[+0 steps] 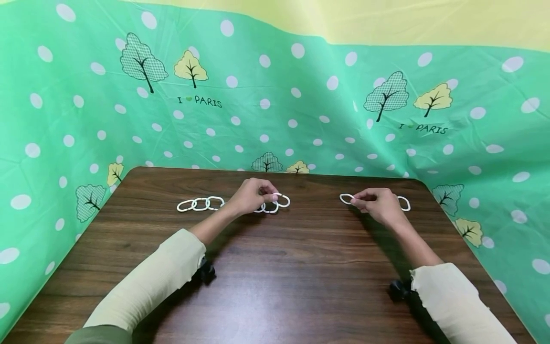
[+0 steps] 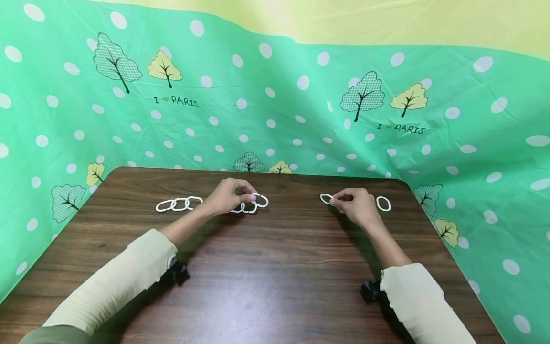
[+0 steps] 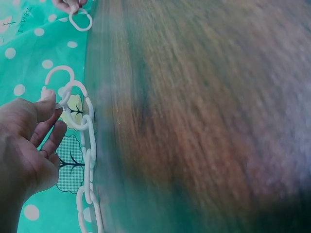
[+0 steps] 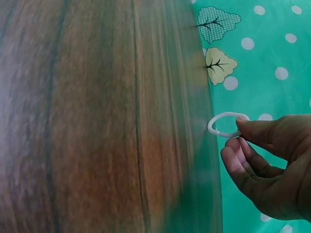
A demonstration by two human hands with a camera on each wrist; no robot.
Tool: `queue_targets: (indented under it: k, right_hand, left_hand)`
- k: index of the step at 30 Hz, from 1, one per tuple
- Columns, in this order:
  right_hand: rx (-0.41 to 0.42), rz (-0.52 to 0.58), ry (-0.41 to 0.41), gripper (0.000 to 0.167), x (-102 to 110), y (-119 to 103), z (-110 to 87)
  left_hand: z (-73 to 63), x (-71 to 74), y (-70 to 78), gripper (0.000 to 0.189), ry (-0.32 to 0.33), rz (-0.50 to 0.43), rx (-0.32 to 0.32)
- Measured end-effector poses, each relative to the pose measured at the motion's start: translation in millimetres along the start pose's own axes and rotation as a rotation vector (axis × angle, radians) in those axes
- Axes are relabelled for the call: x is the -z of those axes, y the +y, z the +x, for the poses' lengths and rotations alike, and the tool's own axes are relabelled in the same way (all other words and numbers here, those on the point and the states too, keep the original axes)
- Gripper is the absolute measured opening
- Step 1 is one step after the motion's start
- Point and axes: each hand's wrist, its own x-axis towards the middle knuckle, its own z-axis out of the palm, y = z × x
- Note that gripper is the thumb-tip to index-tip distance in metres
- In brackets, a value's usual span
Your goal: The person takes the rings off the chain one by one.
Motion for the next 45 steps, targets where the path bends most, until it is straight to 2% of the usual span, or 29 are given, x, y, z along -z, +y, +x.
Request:
queue_targets:
  k: [19, 29, 45]
  right_hand:
    - [-0.04, -0.041, 0.022, 0.036, 16, 19, -4.5]
    - [-0.049, -0.052, 0.023, 0.04, 24, 29, -8.5]
    - [-0.132, 0.027, 0.02, 0.045, 39, 49, -17.7]
  left_hand:
    - [1.4, 0.3, -6.6, 0.009, 0.01, -0.012, -0.012]
    - [-0.3, 1.0, -6.6, 0.01, 0.006, -0.019, 0.003]
    - [-1.2, 1.8, -6.5, 0.009, 0.016, -0.017, -0.005]
